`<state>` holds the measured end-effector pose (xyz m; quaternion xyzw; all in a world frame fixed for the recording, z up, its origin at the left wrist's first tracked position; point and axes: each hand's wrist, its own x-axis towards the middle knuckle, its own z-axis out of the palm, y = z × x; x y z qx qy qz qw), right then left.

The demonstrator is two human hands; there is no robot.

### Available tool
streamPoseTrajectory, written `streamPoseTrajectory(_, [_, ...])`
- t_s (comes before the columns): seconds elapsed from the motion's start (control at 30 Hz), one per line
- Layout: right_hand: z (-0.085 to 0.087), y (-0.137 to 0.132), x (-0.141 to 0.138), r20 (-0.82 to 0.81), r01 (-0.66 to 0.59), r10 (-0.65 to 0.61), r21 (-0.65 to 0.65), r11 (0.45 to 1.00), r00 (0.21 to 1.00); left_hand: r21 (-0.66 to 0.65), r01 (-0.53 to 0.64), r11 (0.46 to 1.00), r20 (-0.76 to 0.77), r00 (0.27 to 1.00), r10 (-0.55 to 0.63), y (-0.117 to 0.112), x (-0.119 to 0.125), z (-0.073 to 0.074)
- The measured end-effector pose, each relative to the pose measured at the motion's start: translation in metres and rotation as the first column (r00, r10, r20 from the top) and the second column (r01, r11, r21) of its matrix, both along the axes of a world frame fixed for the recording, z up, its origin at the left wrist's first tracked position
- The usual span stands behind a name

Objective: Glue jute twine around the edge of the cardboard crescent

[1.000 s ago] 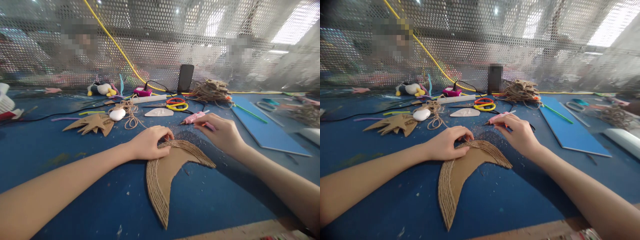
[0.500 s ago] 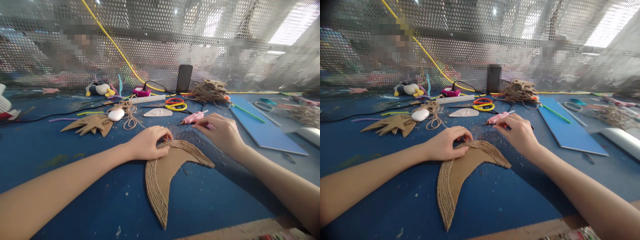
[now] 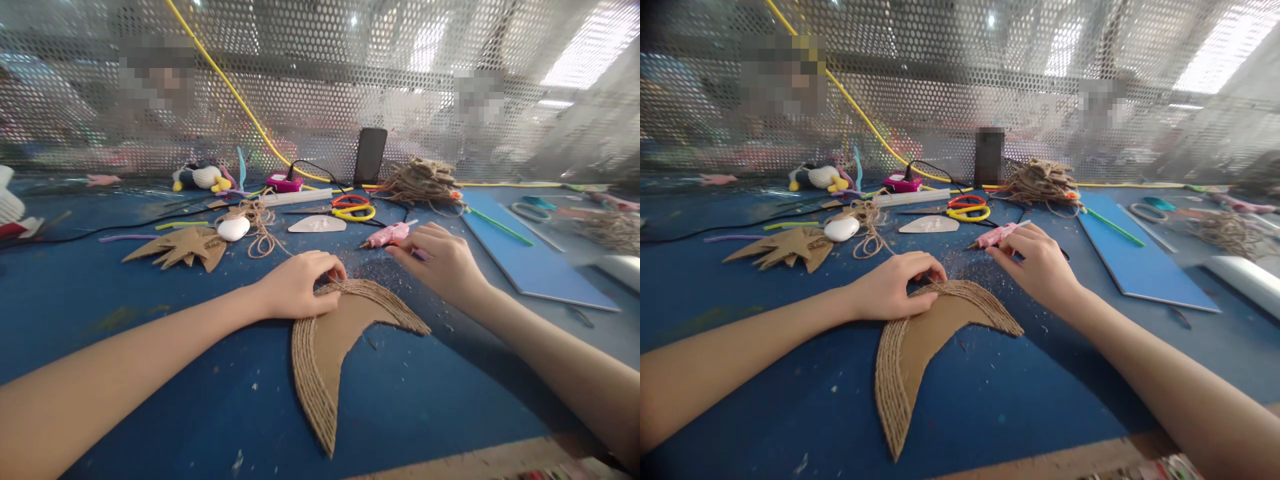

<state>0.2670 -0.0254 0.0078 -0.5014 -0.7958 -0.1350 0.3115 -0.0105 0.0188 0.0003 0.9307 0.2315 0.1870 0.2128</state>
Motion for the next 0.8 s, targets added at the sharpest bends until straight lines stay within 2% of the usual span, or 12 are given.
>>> streamPoseTrajectory(0.2, [0.0, 0.0, 0.001, -0.002, -0.062, 0.063, 0.009, 0.998, 0.998, -0.008, 0.001, 1.0, 0.002, 1.0, -0.001, 0.0, 0.0, 0.0])
streamPoseTrajectory(0.3, [0.0, 0.0, 0.0, 0.007, -0.036, 0.036, 0.037, 0.999, 0.999, -0.01, 0.003, 1.0, 0.0, 1.0, -0.003, 0.0, 0.0, 0.0])
streamPoseTrajectory(0.4, [-0.001, -0.001, 0.001, 0.026, 0.068, -0.07, 0.088, 0.994, 0.997, -0.011, 0.002, 1.0, 0.002, 1.0, -0.002, 0.0, 0.0, -0.001])
streamPoseTrajectory(0.5, [-0.005, 0.002, 0.009, 0.111, 0.256, -0.267, 0.101, 0.961, 0.957, -0.011, -0.002, 1.0, 0.0, 1.0, 0.002, 0.0, 0.0, -0.001])
streamPoseTrajectory(0.57, [-0.01, 0.007, 0.018, 0.183, 0.373, -0.38, 0.075, 0.925, 0.907, -0.012, -0.002, 1.0, -0.002, 1.0, 0.002, 0.0, 0.0, -0.001])
streamPoseTrajectory(0.63, [-0.016, 0.013, 0.027, 0.236, 0.445, -0.433, 0.006, 0.896, 0.87, -0.016, -0.002, 1.0, -0.003, 1.0, 0.002, 0.0, 0.0, 0.0])
streamPoseTrajectory(0.73, [-0.019, 0.02, 0.034, 0.26, 0.444, -0.394, -0.168, 0.88, 0.881, -0.022, -0.005, 1.0, -0.006, 1.0, 0.005, 0.0, 0.0, 0.001])
streamPoseTrajectory(0.8, [-0.019, 0.022, 0.033, 0.244, 0.443, -0.39, -0.222, 0.869, 0.888, -0.024, -0.005, 1.0, -0.007, 1.0, 0.005, -0.001, 0.0, 0.001])
